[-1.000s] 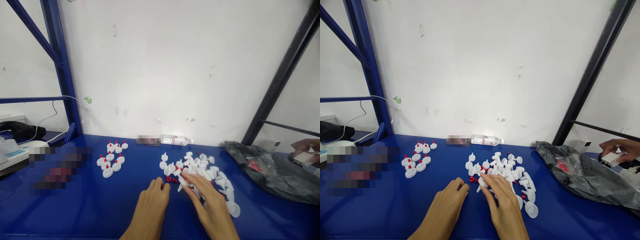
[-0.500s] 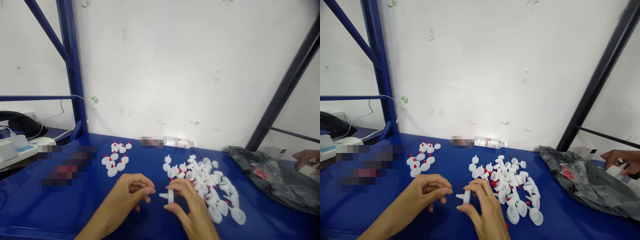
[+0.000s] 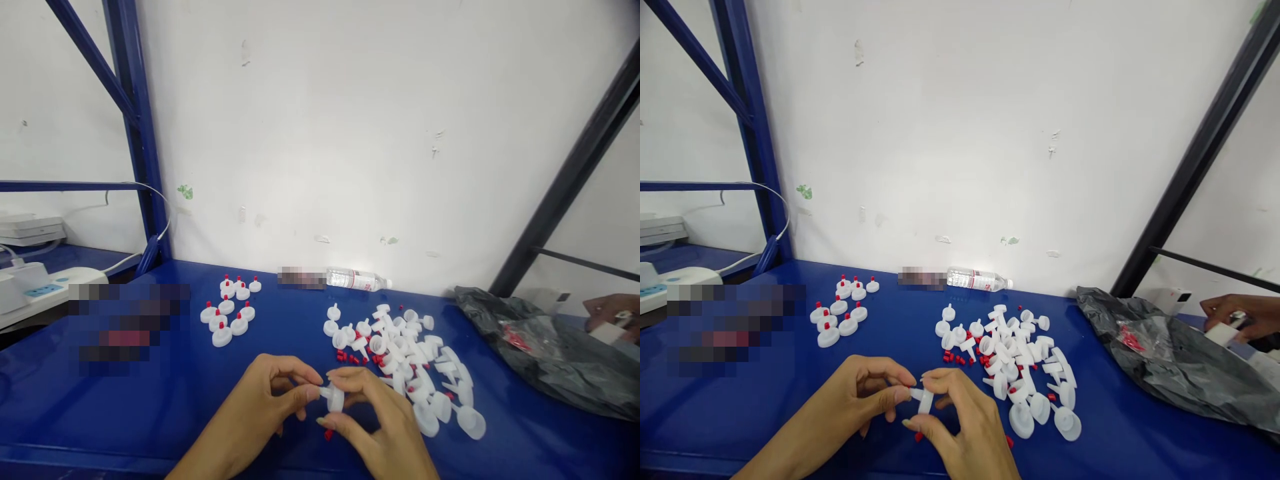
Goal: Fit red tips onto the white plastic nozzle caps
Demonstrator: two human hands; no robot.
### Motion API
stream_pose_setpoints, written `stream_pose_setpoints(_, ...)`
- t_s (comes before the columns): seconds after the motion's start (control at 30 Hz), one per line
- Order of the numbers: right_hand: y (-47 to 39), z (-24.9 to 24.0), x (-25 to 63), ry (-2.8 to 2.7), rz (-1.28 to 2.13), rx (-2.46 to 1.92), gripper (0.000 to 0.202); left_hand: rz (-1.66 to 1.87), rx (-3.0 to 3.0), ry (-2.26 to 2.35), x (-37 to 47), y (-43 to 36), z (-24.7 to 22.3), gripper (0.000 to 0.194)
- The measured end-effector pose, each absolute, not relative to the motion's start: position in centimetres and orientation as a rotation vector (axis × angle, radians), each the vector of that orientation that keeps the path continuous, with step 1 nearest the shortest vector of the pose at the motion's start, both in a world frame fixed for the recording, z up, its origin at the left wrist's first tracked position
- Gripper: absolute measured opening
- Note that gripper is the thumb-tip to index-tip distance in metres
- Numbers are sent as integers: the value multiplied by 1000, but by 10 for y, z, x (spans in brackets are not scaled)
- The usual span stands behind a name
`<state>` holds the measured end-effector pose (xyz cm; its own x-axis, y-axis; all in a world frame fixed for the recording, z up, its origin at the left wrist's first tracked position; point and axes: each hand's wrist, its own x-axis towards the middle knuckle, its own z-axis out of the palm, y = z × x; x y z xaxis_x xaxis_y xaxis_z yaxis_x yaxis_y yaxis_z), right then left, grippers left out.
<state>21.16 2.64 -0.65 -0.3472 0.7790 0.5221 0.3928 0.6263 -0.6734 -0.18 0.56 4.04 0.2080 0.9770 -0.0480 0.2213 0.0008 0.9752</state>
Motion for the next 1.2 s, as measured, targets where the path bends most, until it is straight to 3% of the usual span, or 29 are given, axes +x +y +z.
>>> stream_pose_setpoints(0.23,25,-6,215,-1940,582,-904,24,1113,1676,1264,9,4,31,24)
stream_pose_setpoints(0.53,25,-4,218,-1788,772,-838,24,1459,2079,895,11,0,18,35)
stream_pose_setpoints(0.83,24,-7,219,-1746,904,-813,24,1456,2288,855,10,-4,23,37)
stream_pose_setpoints(0.9,25,-6,217,-1744,992,-854,30,1373,2290,916,9,-4,30,32)
stream_pose_setpoints(1.03,26,1,211,-1765,917,-1083,65,1188,2303,1228,-11,-3,46,27)
stream_pose_setpoints(1.2,26,11,210,-2074,874,-1246,37,949,2288,1820,-72,0,58,25)
